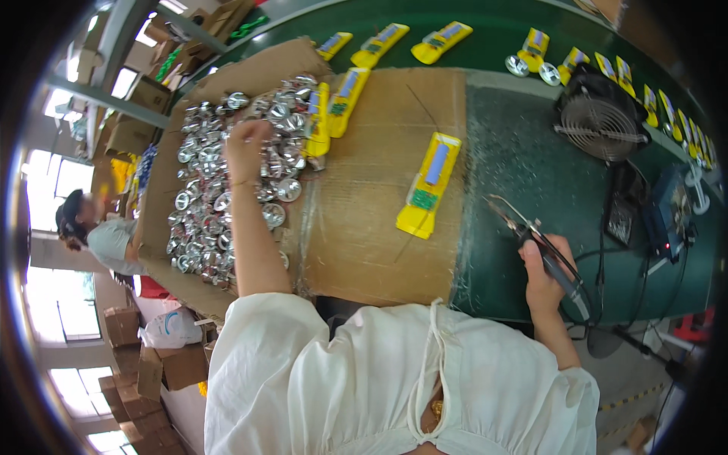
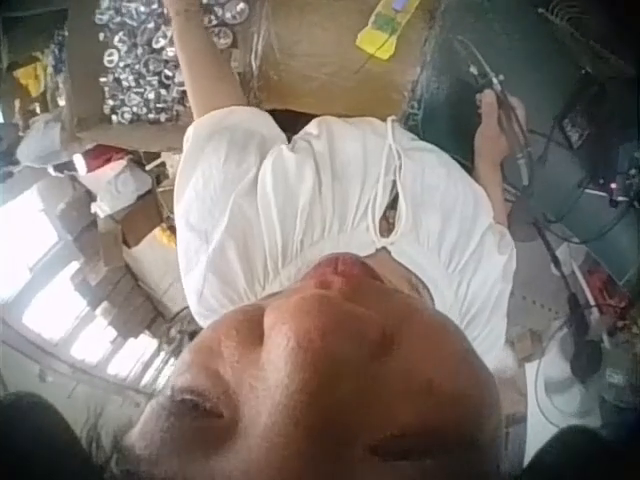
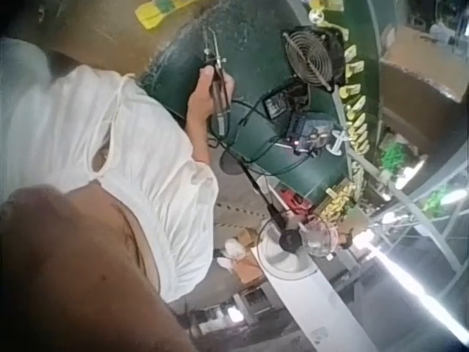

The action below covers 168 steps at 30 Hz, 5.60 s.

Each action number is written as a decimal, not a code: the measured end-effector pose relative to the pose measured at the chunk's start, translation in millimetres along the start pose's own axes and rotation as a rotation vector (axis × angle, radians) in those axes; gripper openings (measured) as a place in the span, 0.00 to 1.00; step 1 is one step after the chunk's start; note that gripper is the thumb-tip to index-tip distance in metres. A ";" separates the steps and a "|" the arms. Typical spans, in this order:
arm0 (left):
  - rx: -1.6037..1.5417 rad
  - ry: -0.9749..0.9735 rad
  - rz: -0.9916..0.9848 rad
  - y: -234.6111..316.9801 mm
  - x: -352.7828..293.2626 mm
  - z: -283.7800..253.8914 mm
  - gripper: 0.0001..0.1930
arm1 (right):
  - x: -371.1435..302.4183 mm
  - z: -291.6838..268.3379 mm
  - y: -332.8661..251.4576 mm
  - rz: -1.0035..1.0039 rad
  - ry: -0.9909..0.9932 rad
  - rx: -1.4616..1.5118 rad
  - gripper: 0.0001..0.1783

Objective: Soldering wires and circuit boards into plastic flashlight housings on an assembly line.

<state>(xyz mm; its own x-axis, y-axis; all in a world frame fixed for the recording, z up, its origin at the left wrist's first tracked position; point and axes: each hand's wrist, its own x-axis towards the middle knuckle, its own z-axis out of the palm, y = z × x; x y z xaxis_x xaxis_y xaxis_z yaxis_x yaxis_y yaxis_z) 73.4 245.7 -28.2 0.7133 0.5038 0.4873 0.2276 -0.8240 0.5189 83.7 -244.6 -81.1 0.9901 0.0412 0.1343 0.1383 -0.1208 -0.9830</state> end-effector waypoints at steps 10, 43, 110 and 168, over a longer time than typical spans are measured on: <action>-0.432 -0.273 -0.132 141.3 -109.3 24.2 0.03 | -5.6 21.0 -18.0 -0.114 -0.191 -0.023 0.09; -0.367 -0.455 -0.048 164.5 -148.3 60.1 0.04 | 0.0 55.4 -17.9 -0.011 -0.291 0.051 0.09; -0.607 -0.440 -0.338 166.7 -158.1 50.2 0.05 | -4.5 32.0 -26.1 -0.075 -0.290 0.003 0.09; 0.196 -0.267 0.235 187.5 -154.3 85.0 0.19 | 0.4 -2.9 0.0 0.049 -0.139 0.063 0.09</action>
<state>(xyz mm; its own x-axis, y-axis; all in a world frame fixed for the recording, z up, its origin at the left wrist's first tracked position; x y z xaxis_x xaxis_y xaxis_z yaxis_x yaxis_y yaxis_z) 62.4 -8.6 -65.8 0.9023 0.2318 0.3634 0.1413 -0.9555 0.2588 84.2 -247.5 -80.7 0.9821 0.1741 0.0718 0.0840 -0.0638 -0.9944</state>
